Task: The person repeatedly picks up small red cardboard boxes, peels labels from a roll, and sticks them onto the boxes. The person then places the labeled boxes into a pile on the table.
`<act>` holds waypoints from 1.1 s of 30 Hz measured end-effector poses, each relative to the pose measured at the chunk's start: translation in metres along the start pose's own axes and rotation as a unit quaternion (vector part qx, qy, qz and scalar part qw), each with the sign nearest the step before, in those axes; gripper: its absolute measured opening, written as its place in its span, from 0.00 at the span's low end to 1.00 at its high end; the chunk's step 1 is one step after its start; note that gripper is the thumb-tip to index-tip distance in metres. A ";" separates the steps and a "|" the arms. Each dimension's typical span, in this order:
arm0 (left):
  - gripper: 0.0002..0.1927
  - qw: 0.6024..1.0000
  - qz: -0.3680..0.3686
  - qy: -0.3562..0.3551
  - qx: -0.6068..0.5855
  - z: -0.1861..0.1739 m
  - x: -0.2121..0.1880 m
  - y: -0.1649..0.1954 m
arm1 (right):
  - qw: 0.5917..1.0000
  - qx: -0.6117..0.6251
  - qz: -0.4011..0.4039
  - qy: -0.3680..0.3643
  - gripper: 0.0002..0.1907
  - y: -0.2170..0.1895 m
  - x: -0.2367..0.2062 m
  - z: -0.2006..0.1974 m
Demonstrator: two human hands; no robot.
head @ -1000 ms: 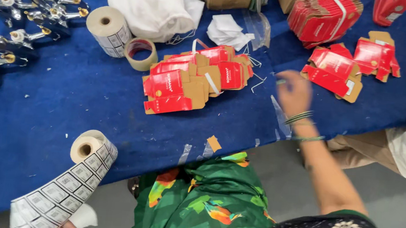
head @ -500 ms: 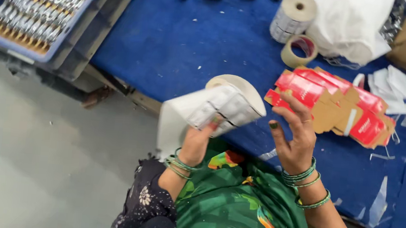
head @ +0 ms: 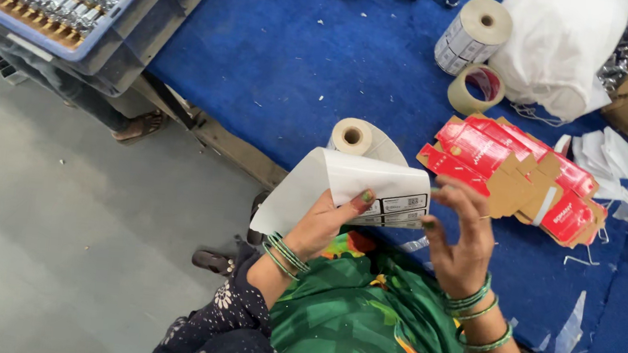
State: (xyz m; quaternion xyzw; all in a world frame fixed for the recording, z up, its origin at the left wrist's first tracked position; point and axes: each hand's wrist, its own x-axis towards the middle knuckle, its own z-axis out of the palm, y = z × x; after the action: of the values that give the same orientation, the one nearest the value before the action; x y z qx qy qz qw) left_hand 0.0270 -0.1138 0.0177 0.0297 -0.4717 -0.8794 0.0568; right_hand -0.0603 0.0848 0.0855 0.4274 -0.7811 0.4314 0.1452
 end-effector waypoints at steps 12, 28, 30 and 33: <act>0.23 0.998 -0.022 -0.011 -0.063 0.020 -0.004 -0.001 | 0.987 -0.132 -0.090 0.018 0.17 -0.009 0.014 -0.016; 0.27 0.992 0.010 0.115 -0.046 0.028 0.003 0.007 | 0.979 -0.101 -0.172 0.041 0.08 -0.023 -0.014 -0.021; 0.27 0.991 0.013 0.132 -0.018 0.028 0.004 0.003 | 0.985 -0.078 -0.151 0.038 0.09 -0.028 -0.014 -0.023; 0.27 0.990 -0.026 0.140 -0.021 0.037 0.005 -0.005 | 0.988 -0.078 -0.132 0.017 0.13 -0.028 -0.006 -0.017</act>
State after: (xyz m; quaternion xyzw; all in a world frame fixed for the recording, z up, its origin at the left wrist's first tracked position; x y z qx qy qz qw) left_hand 0.0174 -0.0809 0.0337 0.1636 -0.4401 -0.8772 0.1002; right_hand -0.0365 0.0946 0.1074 0.5063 -0.7467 0.3536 0.2472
